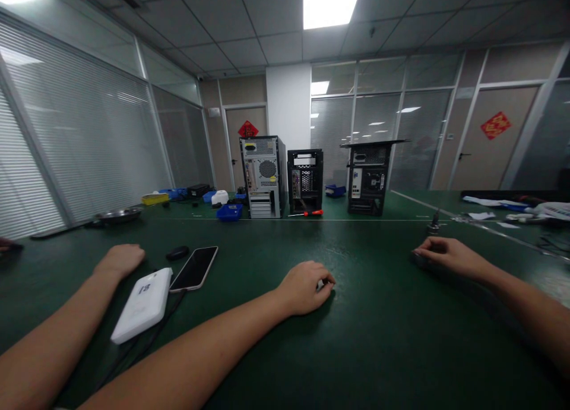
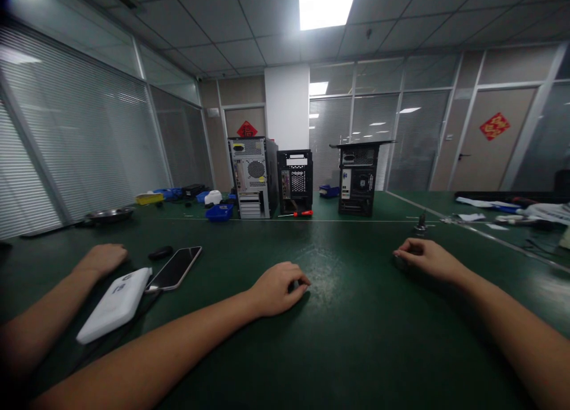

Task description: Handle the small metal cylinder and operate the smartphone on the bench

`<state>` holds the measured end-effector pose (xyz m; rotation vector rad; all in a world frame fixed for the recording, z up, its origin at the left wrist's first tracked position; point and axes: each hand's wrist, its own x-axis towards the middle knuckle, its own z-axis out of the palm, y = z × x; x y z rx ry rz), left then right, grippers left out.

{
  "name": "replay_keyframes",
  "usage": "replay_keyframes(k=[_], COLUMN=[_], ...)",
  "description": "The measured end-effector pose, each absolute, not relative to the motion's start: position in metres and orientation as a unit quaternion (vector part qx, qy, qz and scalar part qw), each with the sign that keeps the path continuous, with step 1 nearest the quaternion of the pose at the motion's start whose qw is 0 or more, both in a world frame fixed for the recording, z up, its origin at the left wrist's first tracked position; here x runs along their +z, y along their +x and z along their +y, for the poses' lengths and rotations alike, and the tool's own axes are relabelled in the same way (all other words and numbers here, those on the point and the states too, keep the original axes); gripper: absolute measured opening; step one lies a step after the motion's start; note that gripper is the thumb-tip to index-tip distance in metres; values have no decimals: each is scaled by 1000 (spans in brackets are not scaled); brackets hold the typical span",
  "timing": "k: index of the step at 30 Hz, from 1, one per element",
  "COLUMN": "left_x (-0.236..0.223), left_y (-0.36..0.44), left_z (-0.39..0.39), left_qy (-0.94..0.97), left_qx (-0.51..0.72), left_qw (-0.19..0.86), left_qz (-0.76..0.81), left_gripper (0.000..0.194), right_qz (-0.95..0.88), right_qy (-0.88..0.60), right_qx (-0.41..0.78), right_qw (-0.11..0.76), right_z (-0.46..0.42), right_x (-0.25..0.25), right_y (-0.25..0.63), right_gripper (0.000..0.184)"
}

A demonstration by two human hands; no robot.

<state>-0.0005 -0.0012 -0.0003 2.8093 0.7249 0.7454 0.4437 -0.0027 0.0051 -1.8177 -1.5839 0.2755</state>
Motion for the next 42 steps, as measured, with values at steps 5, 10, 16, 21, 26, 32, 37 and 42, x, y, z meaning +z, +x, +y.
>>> replay_keyframes(k=[5, 10, 16, 21, 26, 32, 37, 42], left_x=[-1, -2, -1, 5, 10, 10, 10, 6], left_y=[-1, -1, 0, -2, -4, -4, -2, 0], left_z=[-1, 0, 0, -4, -6, -7, -8, -6], left_qy=[935, 935, 937, 945, 966, 965, 964, 954], left_qx=[248, 248, 243, 228, 186, 184, 181, 211], left_qw=[73, 70, 55, 57, 35, -3, -22, -36], left_qz=[242, 244, 243, 229, 176, 184, 193, 208], left_gripper=[17, 17, 19, 27, 22, 24, 25, 20], right_qz=[-654, -673, -782, -851, -890, -898, -899, -903], right_qy=[-664, -665, -558, -452, -370, -349, -354, -351], right_qx=[185, 134, 44, 14, -76, -113, -107, -98], right_qw=[311, 294, 272, 268, 254, 242, 236, 228], right_z=[-3, 3, -5, -40, -61, -60, -57, -55], right_x=[2, -4, 11, 23, 18, 11, 8, 6], right_y=[434, 411, 327, 237, 205, 205, 206, 210], right_gripper=[41, 45, 46, 46, 43, 38, 52, 62])
